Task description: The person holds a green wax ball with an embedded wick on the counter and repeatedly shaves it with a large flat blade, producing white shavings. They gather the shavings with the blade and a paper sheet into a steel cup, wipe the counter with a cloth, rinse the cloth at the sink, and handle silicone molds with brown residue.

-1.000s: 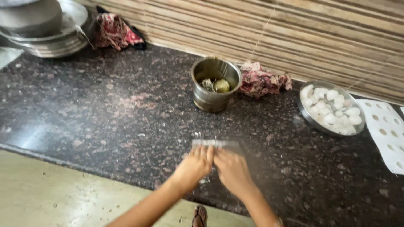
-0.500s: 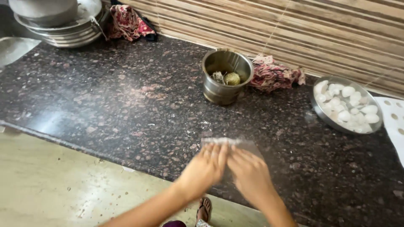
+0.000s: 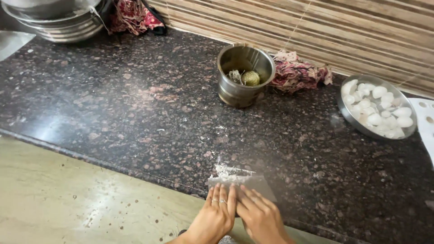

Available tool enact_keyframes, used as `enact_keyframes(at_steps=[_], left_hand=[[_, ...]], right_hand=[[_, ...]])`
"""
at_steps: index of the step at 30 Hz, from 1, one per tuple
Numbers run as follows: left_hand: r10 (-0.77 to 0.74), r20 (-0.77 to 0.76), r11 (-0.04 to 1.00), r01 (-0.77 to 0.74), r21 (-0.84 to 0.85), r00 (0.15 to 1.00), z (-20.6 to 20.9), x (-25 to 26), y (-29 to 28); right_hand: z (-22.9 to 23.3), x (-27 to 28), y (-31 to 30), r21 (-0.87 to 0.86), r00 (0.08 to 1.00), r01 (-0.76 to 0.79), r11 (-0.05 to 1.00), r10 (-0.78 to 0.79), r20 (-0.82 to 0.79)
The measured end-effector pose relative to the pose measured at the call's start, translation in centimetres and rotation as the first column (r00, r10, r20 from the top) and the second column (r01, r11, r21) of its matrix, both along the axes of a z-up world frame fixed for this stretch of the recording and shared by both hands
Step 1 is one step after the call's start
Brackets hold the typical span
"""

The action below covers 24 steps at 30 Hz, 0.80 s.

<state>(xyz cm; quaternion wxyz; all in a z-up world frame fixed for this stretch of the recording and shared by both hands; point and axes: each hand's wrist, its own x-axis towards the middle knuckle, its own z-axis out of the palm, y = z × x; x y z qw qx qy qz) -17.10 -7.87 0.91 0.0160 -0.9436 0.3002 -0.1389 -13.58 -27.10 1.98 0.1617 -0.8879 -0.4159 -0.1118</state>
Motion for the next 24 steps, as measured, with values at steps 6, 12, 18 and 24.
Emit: enact_keyframes(at_steps=[6, 12, 18, 24], left_hand=[[0.085, -0.041, 0.992, -0.081, 0.096, 0.995, 2.7, 2.3, -0.1], [0.107, -0.08, 0.994, -0.106, 0.022, 0.991, -2.0, -1.0, -1.6], [0.228, -0.025, 0.971, -0.225, 0.085, 0.973, 0.0, 4.7, -0.3], [0.262, -0.015, 0.964, -0.261, 0.04, 0.965, -2.0, 1.8, -2.3]], right_hand=[[2.0, 2.5, 1.1, 0.016, 0.998, -0.001, 1.0, 0.002, -0.055], [1.3, 0.6, -0.6, -0.001, 0.984, -0.131, 0.991, 0.13, -0.122], [2.2, 6.1, 2.3, 0.07, 0.994, -0.067, 0.995, 0.073, -0.086], [2.0, 5.0, 0.6, 0.032, 0.98, -0.153, 0.988, 0.156, -0.123]])
